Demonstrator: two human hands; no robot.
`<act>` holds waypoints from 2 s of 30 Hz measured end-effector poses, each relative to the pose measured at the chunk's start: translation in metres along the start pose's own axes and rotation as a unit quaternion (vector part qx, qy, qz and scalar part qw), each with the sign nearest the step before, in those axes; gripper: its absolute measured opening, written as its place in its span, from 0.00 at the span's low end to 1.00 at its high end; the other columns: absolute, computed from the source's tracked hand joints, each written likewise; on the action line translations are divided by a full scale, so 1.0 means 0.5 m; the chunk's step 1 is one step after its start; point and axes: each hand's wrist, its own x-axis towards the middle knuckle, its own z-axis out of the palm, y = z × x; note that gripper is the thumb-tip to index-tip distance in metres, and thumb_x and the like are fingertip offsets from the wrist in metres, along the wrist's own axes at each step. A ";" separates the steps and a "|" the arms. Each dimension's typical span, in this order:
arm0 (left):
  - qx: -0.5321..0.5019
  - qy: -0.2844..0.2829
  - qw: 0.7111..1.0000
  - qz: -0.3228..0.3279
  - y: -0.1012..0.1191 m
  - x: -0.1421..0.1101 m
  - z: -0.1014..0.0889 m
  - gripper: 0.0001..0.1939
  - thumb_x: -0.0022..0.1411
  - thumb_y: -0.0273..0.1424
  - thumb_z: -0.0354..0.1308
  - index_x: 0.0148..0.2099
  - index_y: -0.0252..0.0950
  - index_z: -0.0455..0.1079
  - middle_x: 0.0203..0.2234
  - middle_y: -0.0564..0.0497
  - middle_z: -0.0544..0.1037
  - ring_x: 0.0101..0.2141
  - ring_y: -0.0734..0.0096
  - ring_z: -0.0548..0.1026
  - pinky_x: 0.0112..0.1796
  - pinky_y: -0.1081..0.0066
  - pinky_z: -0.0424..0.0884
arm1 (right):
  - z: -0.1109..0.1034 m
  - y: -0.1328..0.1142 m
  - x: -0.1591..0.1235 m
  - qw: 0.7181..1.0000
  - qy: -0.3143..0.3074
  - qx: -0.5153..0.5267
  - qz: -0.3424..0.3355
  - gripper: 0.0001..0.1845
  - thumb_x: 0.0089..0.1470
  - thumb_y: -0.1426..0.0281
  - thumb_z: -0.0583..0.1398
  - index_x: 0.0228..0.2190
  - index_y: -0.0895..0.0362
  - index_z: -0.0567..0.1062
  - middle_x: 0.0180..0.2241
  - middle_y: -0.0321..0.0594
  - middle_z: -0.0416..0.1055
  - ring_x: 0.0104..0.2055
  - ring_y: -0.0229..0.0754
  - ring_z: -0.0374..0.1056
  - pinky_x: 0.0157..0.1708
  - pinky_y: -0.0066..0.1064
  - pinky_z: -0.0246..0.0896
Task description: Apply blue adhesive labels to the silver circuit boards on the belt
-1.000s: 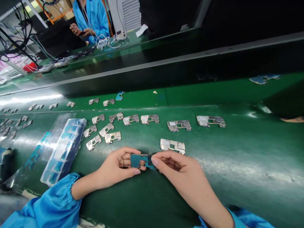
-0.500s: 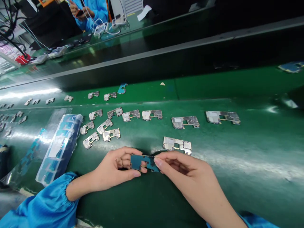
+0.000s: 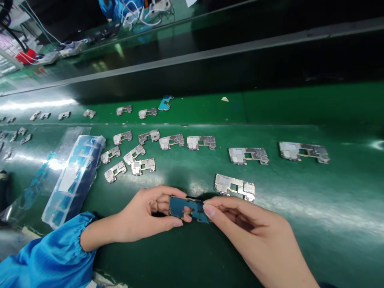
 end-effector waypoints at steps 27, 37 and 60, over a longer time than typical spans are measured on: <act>-0.023 0.006 1.000 0.010 -0.008 0.000 0.002 0.26 0.65 0.32 0.74 0.62 0.36 0.72 0.51 0.38 0.87 0.54 0.53 0.86 0.55 0.59 0.84 | 0.000 -0.004 0.007 0.996 -0.065 0.051 0.031 0.13 0.46 0.50 0.72 0.26 0.44 0.88 0.27 0.37 0.86 0.25 0.48 0.82 0.24 0.29 0.78; -0.006 0.021 1.000 0.006 -0.001 0.000 0.004 0.25 0.64 0.30 0.74 0.60 0.36 0.73 0.48 0.40 0.87 0.51 0.53 0.87 0.52 0.59 0.84 | -0.001 0.007 0.006 0.993 -0.094 0.072 0.020 0.10 0.51 0.52 0.72 0.30 0.43 0.89 0.32 0.36 0.87 0.28 0.46 0.82 0.26 0.28 0.78; 0.000 0.024 1.000 -0.008 0.003 0.000 0.005 0.25 0.63 0.32 0.74 0.60 0.38 0.74 0.47 0.42 0.88 0.51 0.54 0.87 0.52 0.59 0.84 | -0.002 0.010 0.010 0.993 -0.089 0.075 0.016 0.13 0.50 0.49 0.72 0.29 0.44 0.89 0.30 0.37 0.87 0.28 0.49 0.83 0.27 0.31 0.81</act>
